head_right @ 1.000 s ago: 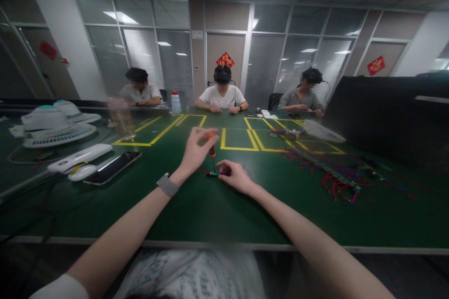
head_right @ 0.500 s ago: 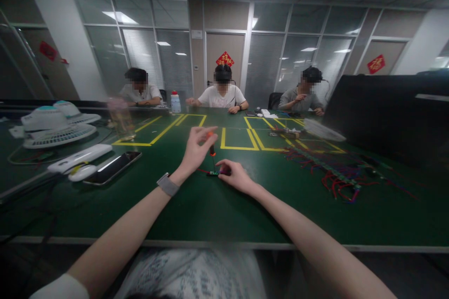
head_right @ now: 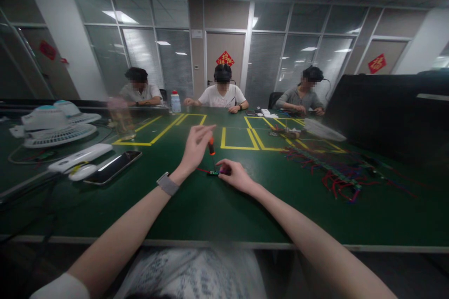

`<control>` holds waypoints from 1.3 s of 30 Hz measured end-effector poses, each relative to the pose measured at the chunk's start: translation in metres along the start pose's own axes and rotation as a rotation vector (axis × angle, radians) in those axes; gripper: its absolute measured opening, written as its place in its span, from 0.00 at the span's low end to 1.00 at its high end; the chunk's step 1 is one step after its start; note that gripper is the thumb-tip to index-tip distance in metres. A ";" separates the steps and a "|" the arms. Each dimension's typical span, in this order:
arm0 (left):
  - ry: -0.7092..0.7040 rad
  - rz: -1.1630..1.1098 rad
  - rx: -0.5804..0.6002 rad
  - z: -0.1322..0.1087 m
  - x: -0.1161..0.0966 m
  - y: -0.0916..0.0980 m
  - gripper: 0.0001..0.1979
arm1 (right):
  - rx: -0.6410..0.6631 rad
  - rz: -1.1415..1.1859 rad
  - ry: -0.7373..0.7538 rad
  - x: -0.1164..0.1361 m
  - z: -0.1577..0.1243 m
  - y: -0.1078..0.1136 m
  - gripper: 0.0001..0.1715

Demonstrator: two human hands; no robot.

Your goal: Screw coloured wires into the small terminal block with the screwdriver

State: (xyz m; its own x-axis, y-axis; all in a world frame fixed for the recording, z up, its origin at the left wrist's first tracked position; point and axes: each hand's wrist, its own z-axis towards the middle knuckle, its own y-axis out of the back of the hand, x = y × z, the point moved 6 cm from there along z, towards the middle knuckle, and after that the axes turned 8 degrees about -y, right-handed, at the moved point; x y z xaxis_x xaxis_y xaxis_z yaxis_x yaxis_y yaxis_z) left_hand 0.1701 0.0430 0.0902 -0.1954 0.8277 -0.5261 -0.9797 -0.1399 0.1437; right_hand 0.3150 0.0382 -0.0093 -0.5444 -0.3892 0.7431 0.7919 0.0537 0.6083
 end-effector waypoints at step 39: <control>0.074 -0.185 0.100 -0.002 0.010 -0.010 0.18 | 0.108 0.440 -0.063 -0.018 0.010 0.000 0.22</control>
State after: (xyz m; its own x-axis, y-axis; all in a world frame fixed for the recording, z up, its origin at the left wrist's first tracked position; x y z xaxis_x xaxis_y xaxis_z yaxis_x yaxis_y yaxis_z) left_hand 0.1783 0.0518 0.0817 -0.0188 0.7917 -0.6107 -0.9905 0.0684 0.1191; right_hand 0.3218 0.0541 -0.0200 -0.1807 -0.2513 0.9509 0.9201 0.2985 0.2537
